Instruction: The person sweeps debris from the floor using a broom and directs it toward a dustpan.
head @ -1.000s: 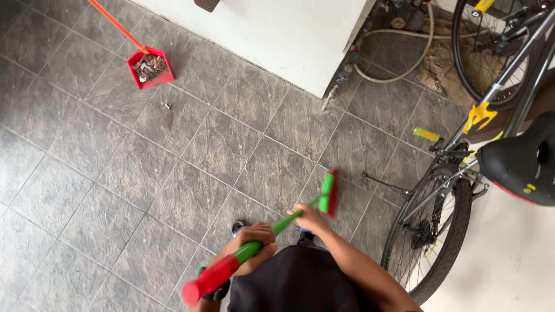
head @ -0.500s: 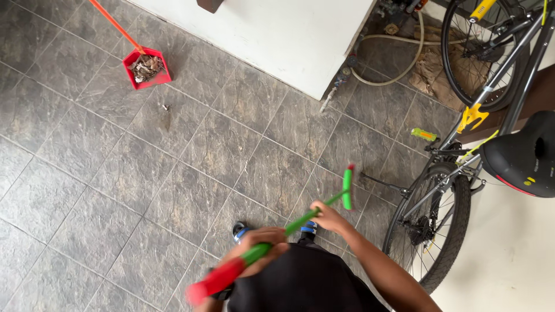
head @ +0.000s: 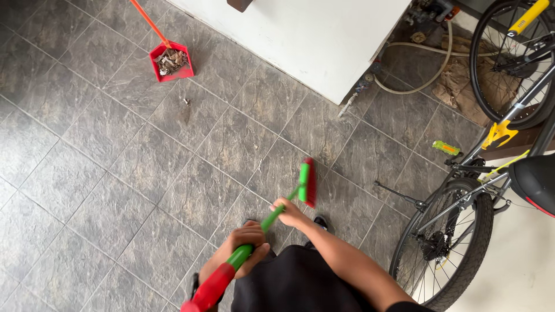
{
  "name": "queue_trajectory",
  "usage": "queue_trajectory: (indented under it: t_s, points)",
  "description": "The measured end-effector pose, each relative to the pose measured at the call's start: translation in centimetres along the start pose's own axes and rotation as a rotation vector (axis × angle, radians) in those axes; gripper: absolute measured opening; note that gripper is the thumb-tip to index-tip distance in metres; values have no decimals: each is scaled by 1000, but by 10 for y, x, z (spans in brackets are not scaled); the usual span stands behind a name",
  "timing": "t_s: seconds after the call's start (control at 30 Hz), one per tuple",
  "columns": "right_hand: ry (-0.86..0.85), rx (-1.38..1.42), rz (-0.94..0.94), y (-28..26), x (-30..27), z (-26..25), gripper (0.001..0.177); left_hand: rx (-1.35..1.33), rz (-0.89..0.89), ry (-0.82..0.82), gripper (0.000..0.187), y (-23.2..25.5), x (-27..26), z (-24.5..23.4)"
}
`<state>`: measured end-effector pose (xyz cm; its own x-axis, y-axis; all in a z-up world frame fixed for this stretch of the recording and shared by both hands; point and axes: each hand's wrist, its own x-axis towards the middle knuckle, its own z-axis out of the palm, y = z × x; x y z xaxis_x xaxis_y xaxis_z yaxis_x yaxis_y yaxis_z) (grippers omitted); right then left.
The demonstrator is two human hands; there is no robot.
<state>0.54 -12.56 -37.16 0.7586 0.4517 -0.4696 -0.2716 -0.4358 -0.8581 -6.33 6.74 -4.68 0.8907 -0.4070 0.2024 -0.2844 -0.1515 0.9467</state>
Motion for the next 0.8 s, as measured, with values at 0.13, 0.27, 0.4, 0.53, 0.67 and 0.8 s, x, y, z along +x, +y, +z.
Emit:
queue_trajectory:
  t_s: [0.13, 0.27, 0.4, 0.53, 0.67, 0.8]
  points:
    - [-65, -121, -41, -46, 6, 4, 29, 30, 44, 106, 30, 20, -8, -14]
    - [-100, -146, 65, -79, -24, -14, 32, -42, 95, 79, 40, 33, -21, -28]
    - [10, -92, 198, -38, -63, -41, 33, -175, 51, 0, 31, 21, -9, -19]
    - [322, -27, 37, 37, -108, -73, 30, -348, -238, -25, 23, -2, 20, 25]
    - [474, -39, 200, 90, -147, -98, 31, -518, -449, -121, 22, -28, 44, 86]
    - [458, -91, 98, 107, -134, -95, 23, -270, -406, -285, 22, -26, 47, 93]
